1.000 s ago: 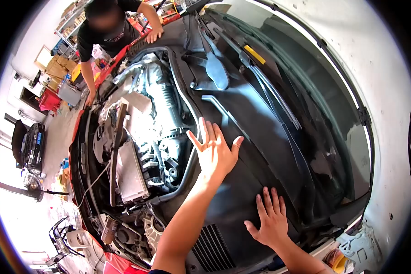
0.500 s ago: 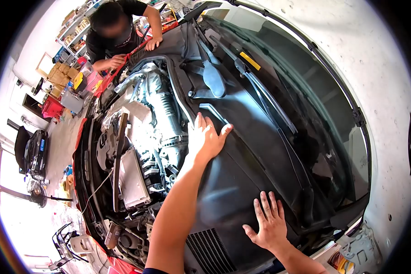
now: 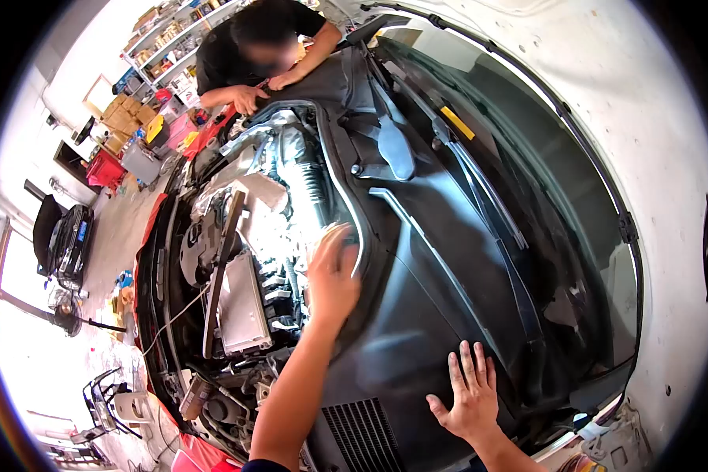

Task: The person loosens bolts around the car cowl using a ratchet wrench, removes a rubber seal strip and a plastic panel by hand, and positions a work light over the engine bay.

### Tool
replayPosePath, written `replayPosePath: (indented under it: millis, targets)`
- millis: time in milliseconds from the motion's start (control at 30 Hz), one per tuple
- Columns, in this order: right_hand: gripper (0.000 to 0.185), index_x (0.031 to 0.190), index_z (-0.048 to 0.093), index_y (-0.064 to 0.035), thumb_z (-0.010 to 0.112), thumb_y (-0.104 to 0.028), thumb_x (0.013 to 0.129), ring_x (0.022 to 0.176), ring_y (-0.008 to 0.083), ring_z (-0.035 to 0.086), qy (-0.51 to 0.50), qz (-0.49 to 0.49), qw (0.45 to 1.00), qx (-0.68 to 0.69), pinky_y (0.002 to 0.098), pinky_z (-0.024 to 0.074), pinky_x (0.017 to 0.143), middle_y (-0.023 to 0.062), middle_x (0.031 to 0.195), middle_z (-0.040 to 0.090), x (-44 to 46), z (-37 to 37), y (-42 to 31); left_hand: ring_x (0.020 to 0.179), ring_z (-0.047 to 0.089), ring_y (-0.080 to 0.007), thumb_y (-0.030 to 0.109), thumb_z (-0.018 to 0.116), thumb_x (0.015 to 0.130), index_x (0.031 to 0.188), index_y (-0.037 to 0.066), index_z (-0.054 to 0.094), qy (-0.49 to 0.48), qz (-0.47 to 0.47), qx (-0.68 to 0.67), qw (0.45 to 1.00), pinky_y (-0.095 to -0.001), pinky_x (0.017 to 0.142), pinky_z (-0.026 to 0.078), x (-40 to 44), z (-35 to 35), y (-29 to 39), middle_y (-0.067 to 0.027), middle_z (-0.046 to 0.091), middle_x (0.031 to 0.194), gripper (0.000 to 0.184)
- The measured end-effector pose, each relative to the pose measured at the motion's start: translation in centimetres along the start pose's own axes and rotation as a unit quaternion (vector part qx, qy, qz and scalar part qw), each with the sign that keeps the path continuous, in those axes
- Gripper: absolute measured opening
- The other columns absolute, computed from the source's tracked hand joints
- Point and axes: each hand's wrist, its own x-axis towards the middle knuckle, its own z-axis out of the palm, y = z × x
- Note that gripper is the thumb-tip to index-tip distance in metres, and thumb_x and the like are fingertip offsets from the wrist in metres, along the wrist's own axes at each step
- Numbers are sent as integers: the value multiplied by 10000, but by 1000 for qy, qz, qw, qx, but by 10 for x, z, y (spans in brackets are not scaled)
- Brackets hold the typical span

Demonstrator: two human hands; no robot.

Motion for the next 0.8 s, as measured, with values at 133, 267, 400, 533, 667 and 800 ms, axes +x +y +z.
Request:
replayPosePath:
  millis: [133,267,400,533,667,800]
  targets:
    - [762,1396,512,9,598,-526,860,1430,419,329,12,5,1000,-12,560,280,1139,219,1522,399,2,-2,-3,1288,457,-402,293,625,946,1335,-51,496,265,-126,408,864,-519,1095,316,-50,-121,-130,-260,532,1326,535]
    - [745,1384,515,15,590,-518,869,1432,415,325,14,8,1000,-13,561,281,1139,223,1520,398,1,-2,-4,1271,482,-417,433,650,918,1368,-40,467,64,-237,449,859,-513,1055,368,-84,-204,-188,-266,533,1338,678]
    - [744,1386,510,18,586,-515,872,1440,414,306,17,3,1000,-17,563,275,1141,222,1527,386,1,-1,-4,1059,603,-431,377,656,924,1260,-30,546,52,-197,366,908,-466,916,472,-80,-220,-180,-253,633,1151,540]
    - [759,1391,508,18,604,-517,861,1435,416,310,-4,21,1000,4,569,264,1142,228,1526,383,2,-5,-5,959,648,-402,323,597,982,1209,-45,556,162,-156,279,934,-434,848,488,-76,-193,-144,-249,670,1028,435]
    - [769,1408,503,-14,638,-513,839,1456,379,286,-29,40,999,16,536,242,1162,207,1544,366,2,-8,-5,883,646,-354,265,539,1021,1174,-105,541,238,-137,244,930,-423,804,490,-56,-164,-96,-255,665,991,400]
    - [762,1417,500,-37,646,-512,839,1472,353,266,-42,41,998,15,523,227,1172,172,1575,327,2,-9,-3,904,646,-368,212,525,1025,1191,-93,546,225,-144,227,937,-398,834,486,-35,-135,-74,-255,662,1011,349]
